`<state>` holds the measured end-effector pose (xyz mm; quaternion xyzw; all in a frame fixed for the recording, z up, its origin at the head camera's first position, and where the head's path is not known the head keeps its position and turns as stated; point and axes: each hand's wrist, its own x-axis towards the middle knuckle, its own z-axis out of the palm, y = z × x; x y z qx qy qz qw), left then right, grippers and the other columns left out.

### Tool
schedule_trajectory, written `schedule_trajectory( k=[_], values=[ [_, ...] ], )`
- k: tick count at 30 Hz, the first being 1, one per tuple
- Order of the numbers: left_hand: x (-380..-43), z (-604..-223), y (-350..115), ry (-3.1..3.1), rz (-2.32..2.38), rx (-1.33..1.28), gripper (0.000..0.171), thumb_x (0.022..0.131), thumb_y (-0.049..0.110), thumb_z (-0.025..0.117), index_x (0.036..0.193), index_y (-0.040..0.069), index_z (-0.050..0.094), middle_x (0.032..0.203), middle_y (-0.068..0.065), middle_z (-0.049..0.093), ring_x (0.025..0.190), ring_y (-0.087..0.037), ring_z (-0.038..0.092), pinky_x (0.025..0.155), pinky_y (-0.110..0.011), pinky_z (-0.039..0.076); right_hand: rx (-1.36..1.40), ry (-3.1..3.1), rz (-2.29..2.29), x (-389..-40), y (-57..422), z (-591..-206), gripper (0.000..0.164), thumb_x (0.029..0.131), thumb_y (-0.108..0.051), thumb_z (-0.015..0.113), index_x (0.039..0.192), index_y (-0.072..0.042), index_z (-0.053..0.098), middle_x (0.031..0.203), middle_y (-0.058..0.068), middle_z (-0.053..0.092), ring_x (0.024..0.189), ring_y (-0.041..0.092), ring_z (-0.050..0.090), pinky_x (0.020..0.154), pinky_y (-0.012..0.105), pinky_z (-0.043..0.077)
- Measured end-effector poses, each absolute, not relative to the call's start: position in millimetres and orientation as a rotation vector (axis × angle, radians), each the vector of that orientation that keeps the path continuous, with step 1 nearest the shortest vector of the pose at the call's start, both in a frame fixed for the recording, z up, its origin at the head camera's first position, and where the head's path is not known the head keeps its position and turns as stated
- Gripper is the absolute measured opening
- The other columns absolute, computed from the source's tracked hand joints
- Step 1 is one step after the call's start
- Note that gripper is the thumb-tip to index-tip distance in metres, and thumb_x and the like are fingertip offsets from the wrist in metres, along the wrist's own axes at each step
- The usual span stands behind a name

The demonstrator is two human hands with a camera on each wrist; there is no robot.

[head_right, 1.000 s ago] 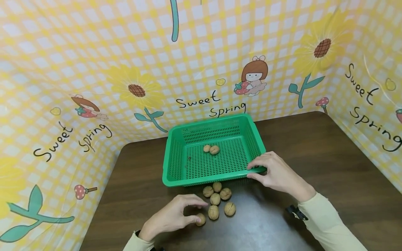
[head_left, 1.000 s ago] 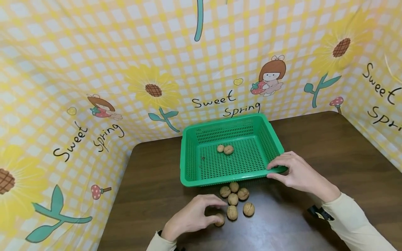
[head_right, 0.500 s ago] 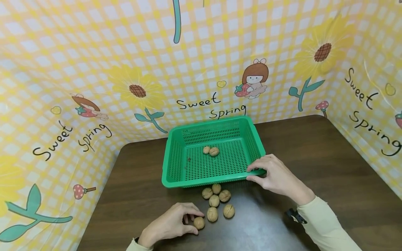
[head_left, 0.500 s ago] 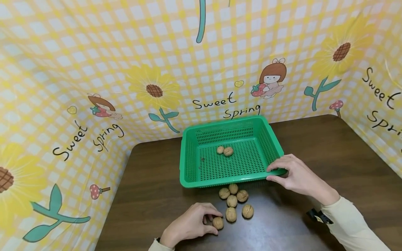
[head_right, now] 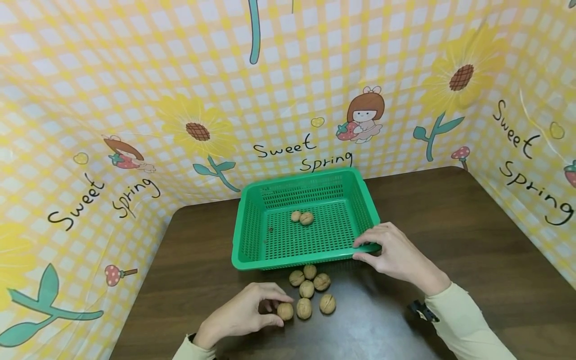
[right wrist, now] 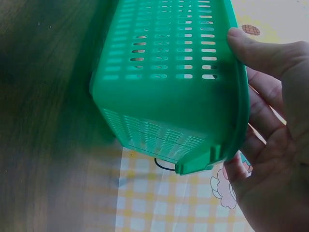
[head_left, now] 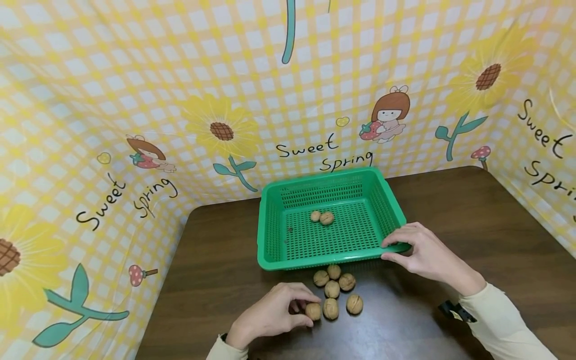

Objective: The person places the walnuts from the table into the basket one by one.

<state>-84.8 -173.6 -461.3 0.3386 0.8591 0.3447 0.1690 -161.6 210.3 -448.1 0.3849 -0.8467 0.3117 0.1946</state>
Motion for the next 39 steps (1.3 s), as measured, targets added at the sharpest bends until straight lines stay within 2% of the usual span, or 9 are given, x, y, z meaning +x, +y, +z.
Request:
schedule_trajectory(
  k=[7,14,21,25,32,37,39],
  values=[
    [-101,-415,-160,2.382,0.955,1.036,0.041,0.094,0.013,0.084,0.134,0.012,0.076,0.122,0.004,0.074,0.095,-0.003,0.066,0.083,-0.022,0.062,1.060,-2.377,0.879,-161,212,-450,0.031,0.076,-0.011,0.096,0.096,-0.030,0.082,0.095,-0.021,0.077,0.090,0.007,0.070,0.095,0.032,0.044],
    [-129,-376,-157,2.358,1.048,1.085,0.042,0.095,0.012,0.082,0.136,0.014,0.074,0.131,0.001,0.073,0.103,-0.003,0.066,0.088,-0.025,0.062,1.054,-2.383,0.884,-161,212,-450,0.032,0.077,-0.010,0.095,0.097,-0.030,0.082,0.096,-0.022,0.077,0.091,0.007,0.071,0.095,0.032,0.045],
    [-162,-348,-166,2.426,1.060,1.029,0.043,0.097,0.017,0.081,0.139,0.017,0.072,0.132,0.003,0.073,0.107,-0.016,0.068,0.092,-0.030,0.061,1.049,-2.390,0.884,-161,213,-450,0.031,0.077,-0.011,0.095,0.097,-0.030,0.081,0.096,-0.021,0.077,0.091,0.007,0.070,0.096,0.032,0.045],
    [-182,-337,-169,2.474,1.076,0.963,0.043,0.098,0.018,0.080,0.141,0.018,0.071,0.133,0.002,0.072,0.108,-0.022,0.067,0.094,-0.036,0.061,1.044,-2.394,0.878,-161,214,-451,0.031,0.077,-0.011,0.095,0.097,-0.030,0.081,0.095,-0.022,0.077,0.091,0.007,0.070,0.095,0.032,0.045],
    [-216,-335,-170,2.511,1.030,0.855,0.041,0.102,0.017,0.075,0.143,0.018,0.069,0.127,-0.003,0.071,0.106,-0.016,0.067,0.100,-0.040,0.060,1.041,-2.405,0.877,-160,214,-451,0.030,0.078,-0.011,0.095,0.097,-0.030,0.081,0.096,-0.022,0.077,0.091,0.007,0.070,0.095,0.032,0.045],
    [-239,-330,-171,2.519,1.013,0.812,0.042,0.103,0.019,0.074,0.144,0.018,0.068,0.119,-0.004,0.074,0.106,-0.023,0.071,0.093,-0.041,0.061,1.058,-2.392,0.860,-161,211,-451,0.029,0.077,-0.012,0.095,0.096,-0.029,0.082,0.095,-0.021,0.077,0.090,0.006,0.070,0.093,0.034,0.047],
    [-248,-330,-172,2.529,1.023,0.792,0.042,0.103,0.020,0.074,0.144,0.018,0.069,0.121,-0.005,0.075,0.109,-0.025,0.071,0.089,-0.041,0.060,1.069,-2.382,0.855,-162,210,-451,0.028,0.077,-0.012,0.095,0.096,-0.028,0.082,0.094,-0.020,0.077,0.089,0.006,0.071,0.093,0.035,0.047]
  ],
)
